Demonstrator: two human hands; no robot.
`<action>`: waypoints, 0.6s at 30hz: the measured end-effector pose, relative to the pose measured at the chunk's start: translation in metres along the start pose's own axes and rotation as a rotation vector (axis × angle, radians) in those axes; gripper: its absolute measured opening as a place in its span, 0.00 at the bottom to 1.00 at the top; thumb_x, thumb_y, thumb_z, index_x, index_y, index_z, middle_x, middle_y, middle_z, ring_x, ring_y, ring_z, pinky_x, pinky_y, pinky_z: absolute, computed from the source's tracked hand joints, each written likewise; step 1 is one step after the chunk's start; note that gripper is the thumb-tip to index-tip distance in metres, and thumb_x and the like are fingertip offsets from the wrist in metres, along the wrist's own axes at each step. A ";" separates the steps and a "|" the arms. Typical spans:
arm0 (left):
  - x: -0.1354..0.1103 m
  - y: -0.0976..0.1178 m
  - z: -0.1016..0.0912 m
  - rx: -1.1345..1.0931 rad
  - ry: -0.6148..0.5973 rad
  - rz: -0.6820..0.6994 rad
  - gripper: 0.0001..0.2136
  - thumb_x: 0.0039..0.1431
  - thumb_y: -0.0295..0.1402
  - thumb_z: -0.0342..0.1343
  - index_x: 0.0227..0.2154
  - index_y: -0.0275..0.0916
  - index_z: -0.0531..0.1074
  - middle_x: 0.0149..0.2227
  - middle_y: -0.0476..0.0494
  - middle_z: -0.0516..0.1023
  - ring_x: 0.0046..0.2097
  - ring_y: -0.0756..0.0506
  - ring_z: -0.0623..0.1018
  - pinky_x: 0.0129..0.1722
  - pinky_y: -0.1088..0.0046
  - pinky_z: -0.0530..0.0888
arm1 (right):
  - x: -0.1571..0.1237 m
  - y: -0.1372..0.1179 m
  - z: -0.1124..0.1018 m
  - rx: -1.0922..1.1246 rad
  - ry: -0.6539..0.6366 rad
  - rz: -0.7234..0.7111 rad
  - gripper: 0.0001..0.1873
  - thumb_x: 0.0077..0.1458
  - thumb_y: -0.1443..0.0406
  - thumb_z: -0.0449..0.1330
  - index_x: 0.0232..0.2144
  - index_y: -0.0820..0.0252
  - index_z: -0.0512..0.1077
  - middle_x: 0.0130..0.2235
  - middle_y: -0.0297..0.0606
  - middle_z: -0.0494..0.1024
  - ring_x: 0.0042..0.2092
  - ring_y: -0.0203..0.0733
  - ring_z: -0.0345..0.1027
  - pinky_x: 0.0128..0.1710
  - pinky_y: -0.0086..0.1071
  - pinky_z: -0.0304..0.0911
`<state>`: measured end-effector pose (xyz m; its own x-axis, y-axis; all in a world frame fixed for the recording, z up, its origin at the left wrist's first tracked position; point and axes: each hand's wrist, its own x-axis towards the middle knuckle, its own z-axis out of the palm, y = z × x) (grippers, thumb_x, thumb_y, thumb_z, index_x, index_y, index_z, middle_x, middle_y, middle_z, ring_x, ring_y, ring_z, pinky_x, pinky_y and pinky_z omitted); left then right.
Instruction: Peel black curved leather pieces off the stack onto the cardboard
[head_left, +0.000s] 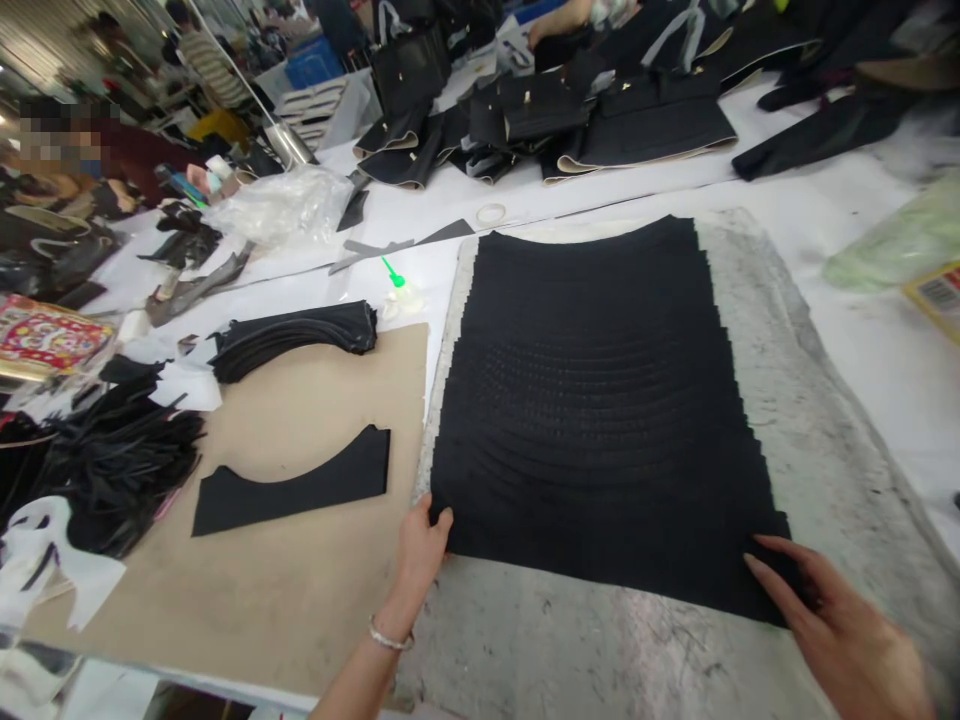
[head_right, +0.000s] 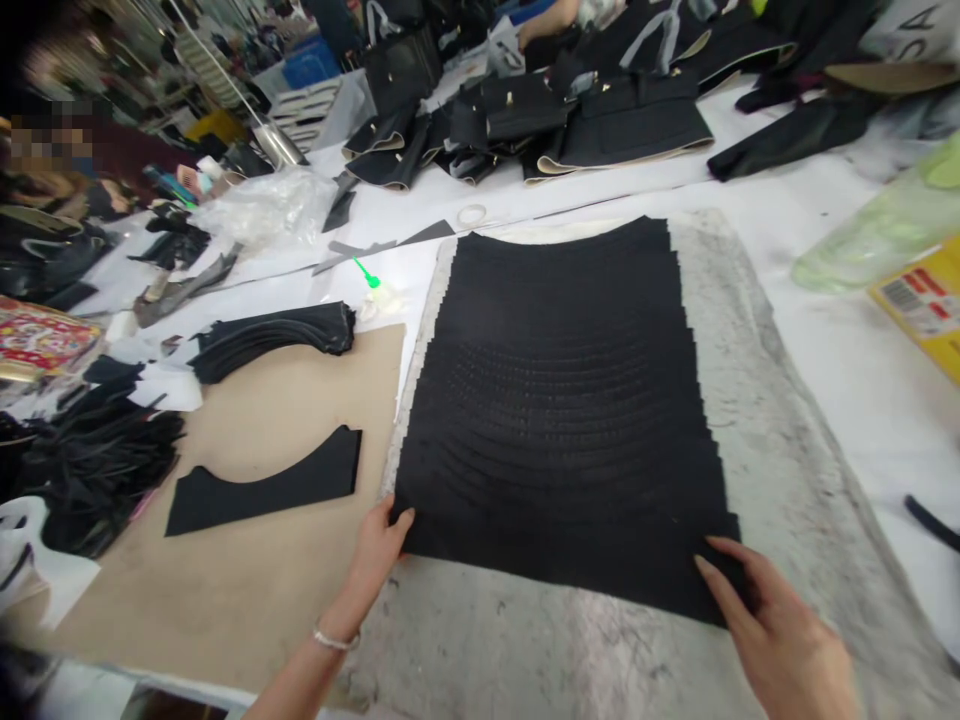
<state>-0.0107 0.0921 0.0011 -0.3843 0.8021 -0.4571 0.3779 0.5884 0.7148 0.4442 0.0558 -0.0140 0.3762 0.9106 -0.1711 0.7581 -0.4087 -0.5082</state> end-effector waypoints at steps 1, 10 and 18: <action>-0.001 0.002 0.000 0.017 0.006 -0.011 0.12 0.52 0.35 0.56 0.37 0.34 0.75 0.32 0.41 0.79 0.37 0.42 0.78 0.34 0.70 0.75 | -0.001 -0.007 -0.002 -0.002 -0.025 0.039 0.32 0.47 0.34 0.53 0.45 0.44 0.73 0.33 0.35 0.76 0.32 0.55 0.73 0.28 0.44 0.64; 0.000 0.008 0.001 0.475 0.006 -0.009 0.15 0.57 0.41 0.49 0.38 0.34 0.72 0.29 0.39 0.76 0.33 0.37 0.78 0.34 0.64 0.72 | -0.008 -0.032 -0.008 0.026 -0.035 0.097 0.25 0.55 0.42 0.51 0.46 0.47 0.70 0.30 0.33 0.73 0.32 0.48 0.69 0.32 0.40 0.61; -0.013 0.011 0.011 0.636 0.271 0.760 0.22 0.64 0.45 0.47 0.54 0.36 0.67 0.48 0.33 0.69 0.52 0.35 0.71 0.51 0.54 0.72 | -0.011 -0.030 -0.006 0.061 0.003 0.069 0.20 0.60 0.47 0.49 0.47 0.49 0.69 0.45 0.37 0.77 0.40 0.52 0.71 0.39 0.43 0.63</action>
<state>0.0076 0.0891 0.0096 -0.0048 0.9817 0.1903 0.9468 -0.0568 0.3167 0.4207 0.0575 0.0081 0.4280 0.8802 -0.2053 0.6964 -0.4660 -0.5458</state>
